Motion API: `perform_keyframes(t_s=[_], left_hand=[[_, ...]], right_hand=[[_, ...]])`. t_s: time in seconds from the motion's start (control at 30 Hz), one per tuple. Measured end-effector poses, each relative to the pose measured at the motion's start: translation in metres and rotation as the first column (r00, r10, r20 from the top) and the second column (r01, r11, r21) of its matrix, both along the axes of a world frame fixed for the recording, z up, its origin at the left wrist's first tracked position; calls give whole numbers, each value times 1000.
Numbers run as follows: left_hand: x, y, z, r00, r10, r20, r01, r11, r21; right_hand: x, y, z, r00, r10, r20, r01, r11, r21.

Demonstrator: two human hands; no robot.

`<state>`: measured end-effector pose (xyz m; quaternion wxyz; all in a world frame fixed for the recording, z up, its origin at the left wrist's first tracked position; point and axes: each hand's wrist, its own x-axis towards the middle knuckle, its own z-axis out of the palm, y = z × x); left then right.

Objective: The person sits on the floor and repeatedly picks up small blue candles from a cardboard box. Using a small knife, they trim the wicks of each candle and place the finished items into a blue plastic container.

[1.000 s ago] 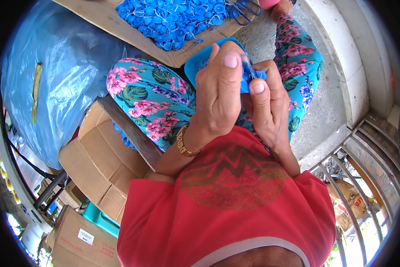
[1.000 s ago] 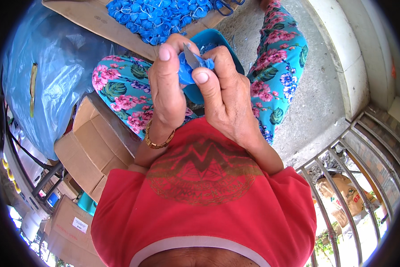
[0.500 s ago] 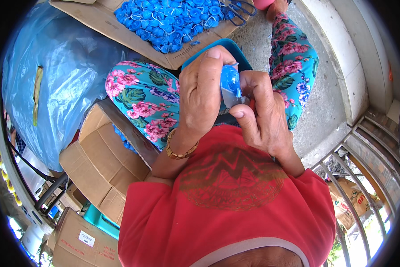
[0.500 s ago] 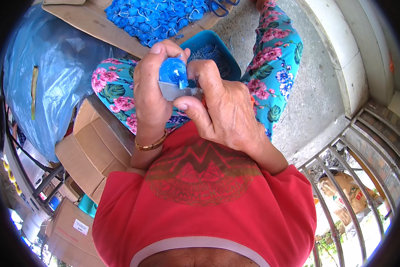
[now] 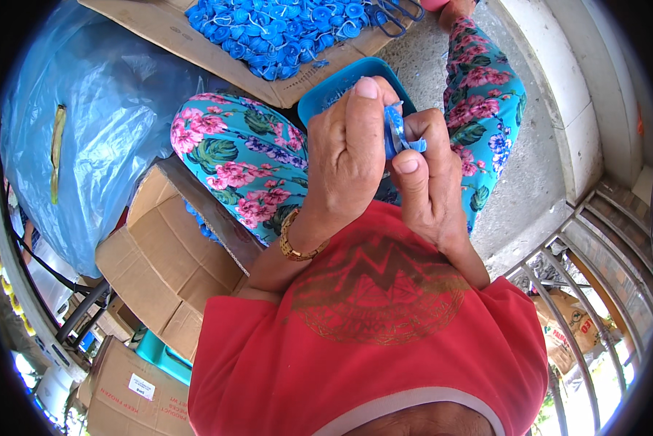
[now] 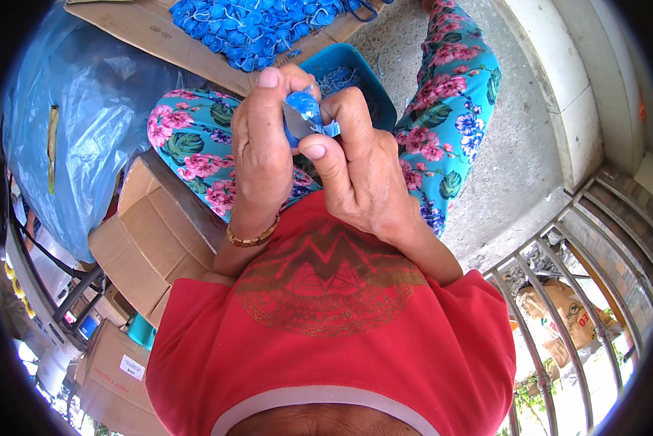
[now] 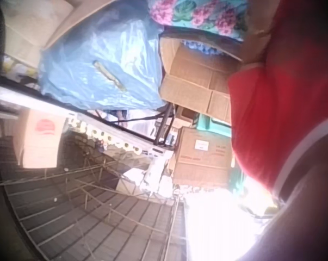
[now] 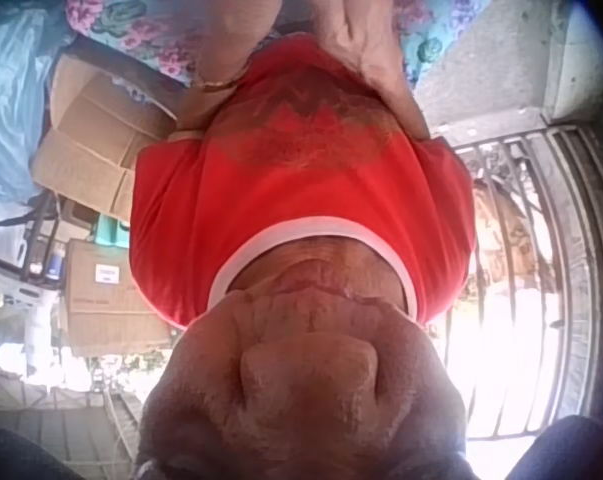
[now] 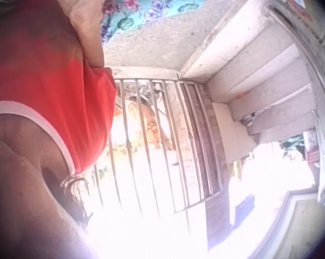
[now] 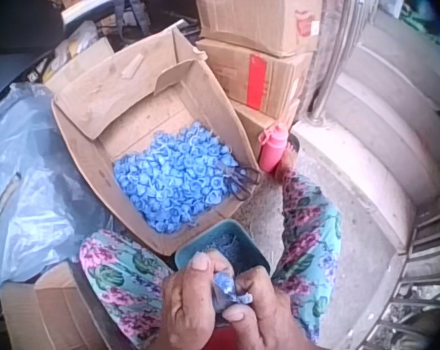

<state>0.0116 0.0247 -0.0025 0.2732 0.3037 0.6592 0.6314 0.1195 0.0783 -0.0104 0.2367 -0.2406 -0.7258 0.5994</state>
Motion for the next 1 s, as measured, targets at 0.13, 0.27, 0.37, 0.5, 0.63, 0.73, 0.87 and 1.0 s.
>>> perform_keyframes(t_s=[0.13, 0.27, 0.37, 0.5, 0.63, 0.73, 0.87, 1.0], left_hand=[[0, -1, 1, 991, -20, -131, 12, 998, -63], [-4, -1, -5, 993, -36, -114, 44, 997, 70], [-11, 1, 1, 990, -42, -133, 51, 996, 69], [-13, -1, -3, 907, -22, -421, 86, 987, 134], [-12, 5, -11, 740, 114, -663, 106, 954, 281], [-11, 6, -19, 633, 188, -751, 87, 946, 311], [-6, 8, -23, 616, 225, -755, 46, 947, 319], [-8, 9, -21, 808, 153, -569, 17, 959, 282]], right_hand=[[-2, 1, -3, 1000, -7, -9, 6, 997, -71], [-3, 0, 1, 1000, -10, -7, 10, 1000, -30], [-3, 3, 0, 998, 25, -63, -19, 996, 91], [2, 2, 5, 995, 72, -64, -72, 997, -6], [2, 3, 12, 994, 66, -92, -78, 988, -134], [0, 1, 13, 993, 18, -118, -46, 972, -232], [0, 4, 17, 996, 24, -89, -54, 936, -349], [-6, 1, 7, 973, 12, -230, -151, 785, -601]])
